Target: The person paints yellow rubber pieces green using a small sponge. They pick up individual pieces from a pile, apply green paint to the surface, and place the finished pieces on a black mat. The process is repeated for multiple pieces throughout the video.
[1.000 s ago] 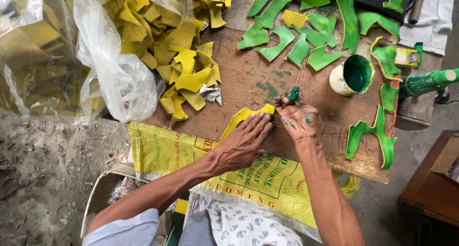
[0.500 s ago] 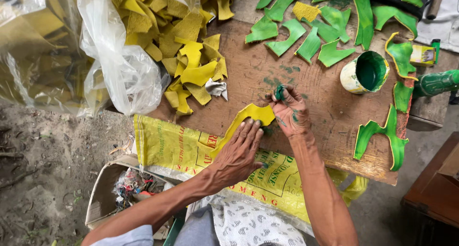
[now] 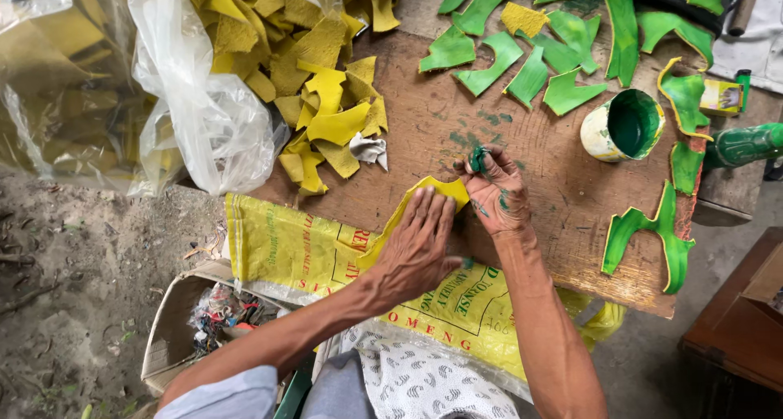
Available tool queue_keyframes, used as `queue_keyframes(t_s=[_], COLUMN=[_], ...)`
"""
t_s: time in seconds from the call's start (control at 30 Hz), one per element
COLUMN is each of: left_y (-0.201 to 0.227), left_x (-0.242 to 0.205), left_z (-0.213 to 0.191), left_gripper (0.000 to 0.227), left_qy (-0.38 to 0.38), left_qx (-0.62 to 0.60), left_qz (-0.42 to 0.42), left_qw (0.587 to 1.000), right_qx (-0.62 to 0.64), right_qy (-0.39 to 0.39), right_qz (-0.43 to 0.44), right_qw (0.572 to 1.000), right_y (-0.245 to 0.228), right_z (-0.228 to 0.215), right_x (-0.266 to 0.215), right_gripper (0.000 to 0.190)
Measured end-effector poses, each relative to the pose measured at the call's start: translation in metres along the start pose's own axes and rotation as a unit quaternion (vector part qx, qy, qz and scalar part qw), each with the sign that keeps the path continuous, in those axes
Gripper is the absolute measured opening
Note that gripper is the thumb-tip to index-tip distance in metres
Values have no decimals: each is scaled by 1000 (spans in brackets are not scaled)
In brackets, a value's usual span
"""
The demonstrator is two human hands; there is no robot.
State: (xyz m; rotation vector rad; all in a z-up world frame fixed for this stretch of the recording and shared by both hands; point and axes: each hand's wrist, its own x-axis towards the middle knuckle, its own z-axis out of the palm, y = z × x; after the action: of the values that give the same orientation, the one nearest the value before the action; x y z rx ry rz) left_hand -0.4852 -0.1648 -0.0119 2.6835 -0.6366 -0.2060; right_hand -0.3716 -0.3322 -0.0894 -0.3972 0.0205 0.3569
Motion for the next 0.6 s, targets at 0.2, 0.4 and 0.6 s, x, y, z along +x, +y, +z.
queue_keyframes(t_s=[0.2, 0.4, 0.6], left_y=[-14, -13, -21], left_x=[16, -25, -12], left_z=[4, -15, -4], left_gripper=[102, 107, 98], left_qy=[62, 39, 60], left_qx=[19, 10, -13], left_qz=[-28, -24, -57], left_qw=[998, 999, 996], right_qx=[-25, -35, -32], right_qy=[-18, -8, -8], right_qz=[-12, -14, -7], right_qw=[999, 999, 999], right_y=[1, -1, 6], right_z=[-3, 1, 11], right_x=[2, -5, -7], right_gripper=[12, 12, 9])
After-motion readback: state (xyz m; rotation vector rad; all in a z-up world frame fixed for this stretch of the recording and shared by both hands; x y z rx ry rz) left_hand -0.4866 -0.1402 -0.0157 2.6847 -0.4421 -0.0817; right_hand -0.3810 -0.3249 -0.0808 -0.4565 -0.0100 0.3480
